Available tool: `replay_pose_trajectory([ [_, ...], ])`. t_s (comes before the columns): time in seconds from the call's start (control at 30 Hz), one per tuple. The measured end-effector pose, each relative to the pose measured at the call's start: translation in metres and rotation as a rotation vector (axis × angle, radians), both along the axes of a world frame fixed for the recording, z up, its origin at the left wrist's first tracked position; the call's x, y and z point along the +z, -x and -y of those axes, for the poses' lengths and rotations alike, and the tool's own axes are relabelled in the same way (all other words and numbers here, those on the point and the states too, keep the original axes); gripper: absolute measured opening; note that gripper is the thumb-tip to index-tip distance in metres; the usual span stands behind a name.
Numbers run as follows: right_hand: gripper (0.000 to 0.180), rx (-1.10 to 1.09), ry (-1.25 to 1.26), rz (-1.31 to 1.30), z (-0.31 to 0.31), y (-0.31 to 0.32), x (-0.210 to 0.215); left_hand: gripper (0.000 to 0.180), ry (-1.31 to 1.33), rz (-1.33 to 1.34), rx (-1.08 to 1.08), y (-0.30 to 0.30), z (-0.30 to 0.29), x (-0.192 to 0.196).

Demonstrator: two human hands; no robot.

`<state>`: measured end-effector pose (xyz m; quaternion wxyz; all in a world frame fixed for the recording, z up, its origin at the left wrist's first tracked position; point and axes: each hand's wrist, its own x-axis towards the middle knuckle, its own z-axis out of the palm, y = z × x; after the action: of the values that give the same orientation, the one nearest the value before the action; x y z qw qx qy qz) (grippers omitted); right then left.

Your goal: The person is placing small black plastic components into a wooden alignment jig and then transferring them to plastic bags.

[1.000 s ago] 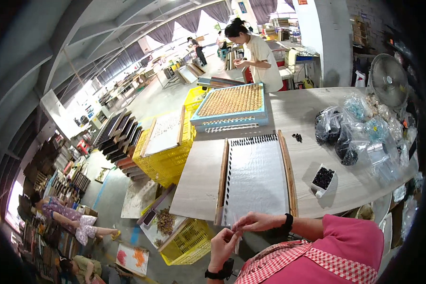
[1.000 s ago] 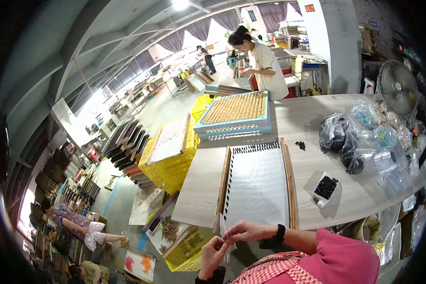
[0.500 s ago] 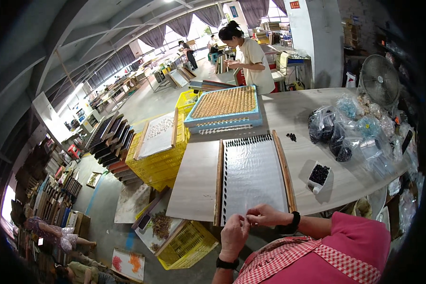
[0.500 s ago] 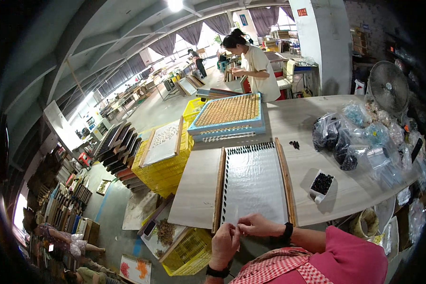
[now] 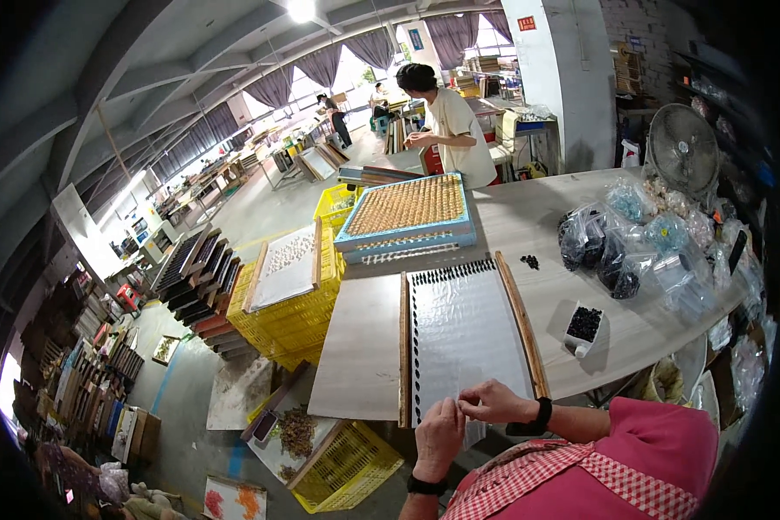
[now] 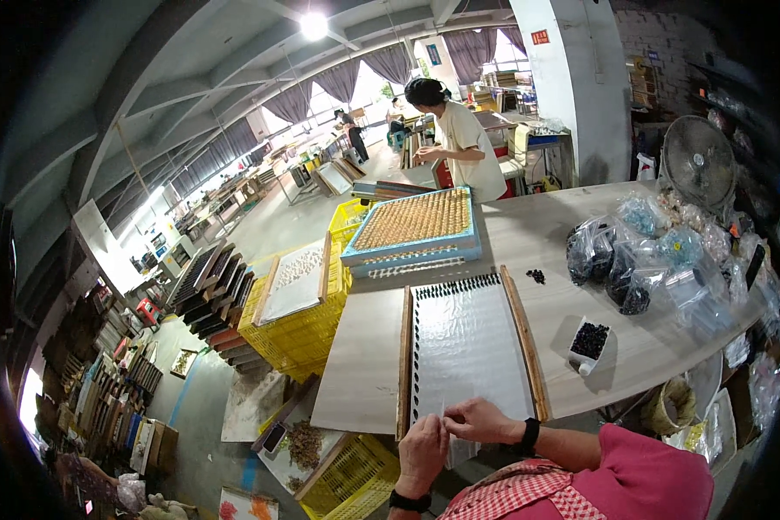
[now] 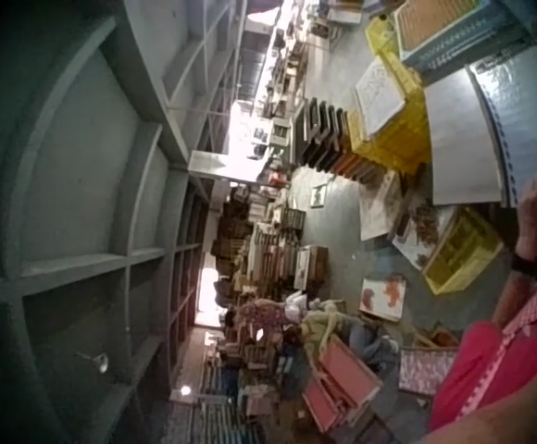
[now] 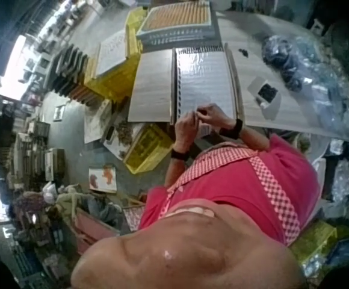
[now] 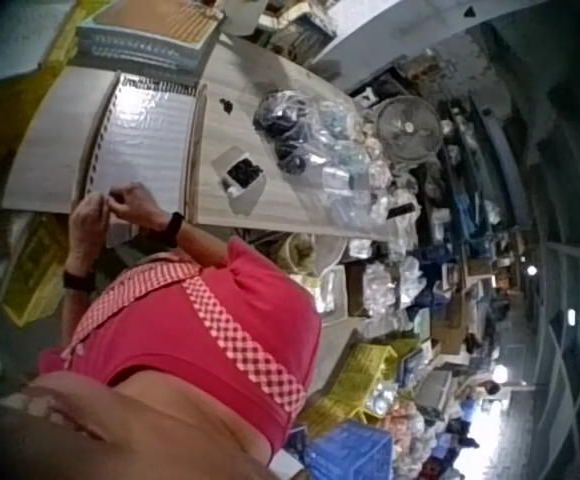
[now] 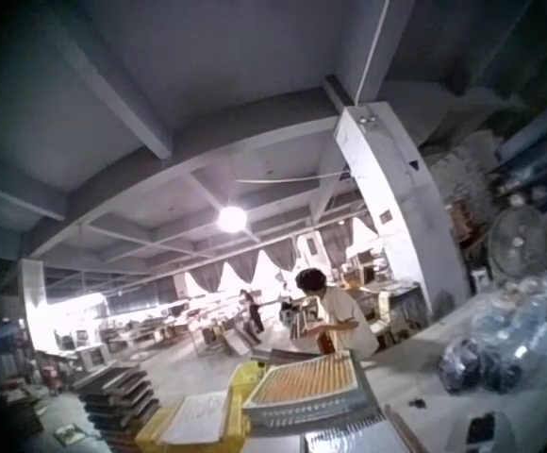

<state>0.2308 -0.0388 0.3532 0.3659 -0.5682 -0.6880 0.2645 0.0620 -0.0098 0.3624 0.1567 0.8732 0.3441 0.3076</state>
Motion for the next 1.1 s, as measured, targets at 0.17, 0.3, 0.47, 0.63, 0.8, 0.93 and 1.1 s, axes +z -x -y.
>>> replay_pose_trajectory([
  [0.17,0.027,-0.034,0.052,-0.013,-0.003,0.007,0.012,0.020,-0.020,-0.010,0.032,0.003,-0.003,0.003],
  [0.3,0.027,-0.018,0.023,-0.046,-0.002,0.016,0.011,0.020,0.001,-0.002,0.062,0.009,0.001,0.004],
  [0.47,0.028,-0.023,-0.043,-0.012,-0.003,0.027,0.013,0.021,0.059,0.007,0.146,0.016,0.005,0.005],
  [0.63,0.029,-0.010,-0.038,-0.005,-0.004,0.032,0.012,0.022,0.060,0.056,0.181,0.020,0.009,0.005],
  [0.8,0.029,0.020,0.049,-0.098,-0.004,0.035,0.007,0.023,0.115,0.026,0.197,0.028,0.009,0.005],
  [0.93,0.028,0.060,0.144,-0.146,-0.004,0.030,-0.005,0.023,0.156,-0.013,0.084,0.036,0.008,-0.003],
  [1.1,0.029,0.106,0.075,-0.025,-0.007,0.028,-0.008,0.023,0.193,-0.016,0.013,0.040,0.011,-0.009],
])
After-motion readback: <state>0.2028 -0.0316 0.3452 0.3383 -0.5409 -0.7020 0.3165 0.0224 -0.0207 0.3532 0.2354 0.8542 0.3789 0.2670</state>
